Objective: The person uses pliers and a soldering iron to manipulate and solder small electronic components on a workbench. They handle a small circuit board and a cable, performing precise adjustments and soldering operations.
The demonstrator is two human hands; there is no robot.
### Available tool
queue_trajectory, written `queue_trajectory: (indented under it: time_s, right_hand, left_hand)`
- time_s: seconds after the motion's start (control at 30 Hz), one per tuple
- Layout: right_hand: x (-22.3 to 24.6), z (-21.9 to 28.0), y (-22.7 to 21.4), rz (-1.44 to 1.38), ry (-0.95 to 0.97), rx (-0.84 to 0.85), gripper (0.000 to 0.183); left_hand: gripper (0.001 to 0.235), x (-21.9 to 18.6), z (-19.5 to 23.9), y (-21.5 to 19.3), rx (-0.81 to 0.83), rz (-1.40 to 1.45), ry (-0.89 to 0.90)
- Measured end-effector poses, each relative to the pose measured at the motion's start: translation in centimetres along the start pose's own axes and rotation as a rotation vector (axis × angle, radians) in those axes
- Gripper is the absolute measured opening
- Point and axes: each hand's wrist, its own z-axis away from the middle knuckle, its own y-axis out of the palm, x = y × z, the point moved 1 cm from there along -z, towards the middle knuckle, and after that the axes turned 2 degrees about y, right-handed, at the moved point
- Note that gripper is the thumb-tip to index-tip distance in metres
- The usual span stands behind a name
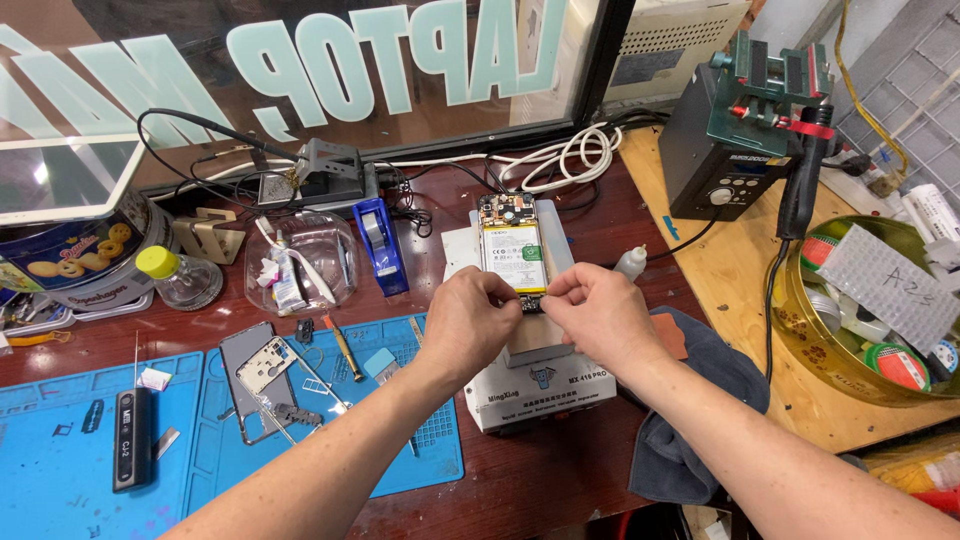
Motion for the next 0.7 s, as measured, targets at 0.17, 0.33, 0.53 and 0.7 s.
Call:
queue_trajectory:
  time_s: [0.17, 0.33, 0.53, 0.7]
  right_hand:
    - [-0.2, -0.2, 0.4, 0.121, -0.172, -0.126, 0.022]
    - [-0.7, -0.7, 0.6, 0.156, -0.181, -0.124, 0.022]
    - [-0.7, -1.0, 0.1, 0.092, -0.104, -0.079, 0.02]
    - [1.2, -5.7, -1.3, 0.144, -0.373, -0.254, 0.02]
  left_hand:
    - [0.014, -0.1, 0.4, 0.2, -0.039, -0.002, 0.035]
    - [0.013, 0.2, 1.4, -0.3, -0.01, 0.0, 0.172]
    - [0.015, 0.5, 1.4, -0.6, 0.04, -0.173, 0.381]
    - [0.013, 0.5, 1.2, -0.4, 0.027, -0.13, 0.366]
